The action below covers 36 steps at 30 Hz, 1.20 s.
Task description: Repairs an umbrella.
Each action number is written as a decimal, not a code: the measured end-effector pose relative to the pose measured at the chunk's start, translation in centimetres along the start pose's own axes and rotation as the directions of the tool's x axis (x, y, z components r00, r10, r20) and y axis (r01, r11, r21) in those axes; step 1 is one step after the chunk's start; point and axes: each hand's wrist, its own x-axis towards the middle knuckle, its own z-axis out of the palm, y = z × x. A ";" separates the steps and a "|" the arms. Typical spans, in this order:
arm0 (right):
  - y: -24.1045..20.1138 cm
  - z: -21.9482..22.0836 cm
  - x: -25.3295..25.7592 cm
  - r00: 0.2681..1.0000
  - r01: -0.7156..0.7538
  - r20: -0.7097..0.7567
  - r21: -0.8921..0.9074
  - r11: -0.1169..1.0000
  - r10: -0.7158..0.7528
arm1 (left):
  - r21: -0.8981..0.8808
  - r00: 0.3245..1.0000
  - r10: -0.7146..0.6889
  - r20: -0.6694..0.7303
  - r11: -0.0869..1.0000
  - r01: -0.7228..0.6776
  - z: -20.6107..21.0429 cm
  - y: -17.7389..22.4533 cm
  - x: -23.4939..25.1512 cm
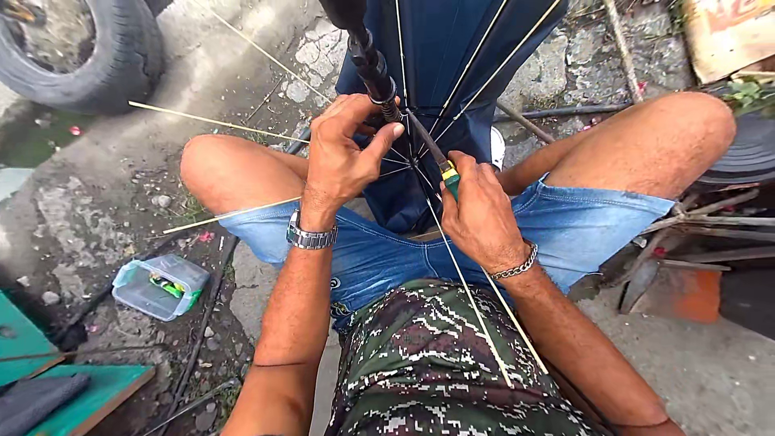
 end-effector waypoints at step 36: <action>4.5 -7.9 4.7 0.807 0.111 0.532 0.290 0.950 -0.257 | -0.035 0.997 0.004 0.075 0.999 -0.002 -0.4 0.4 -0.1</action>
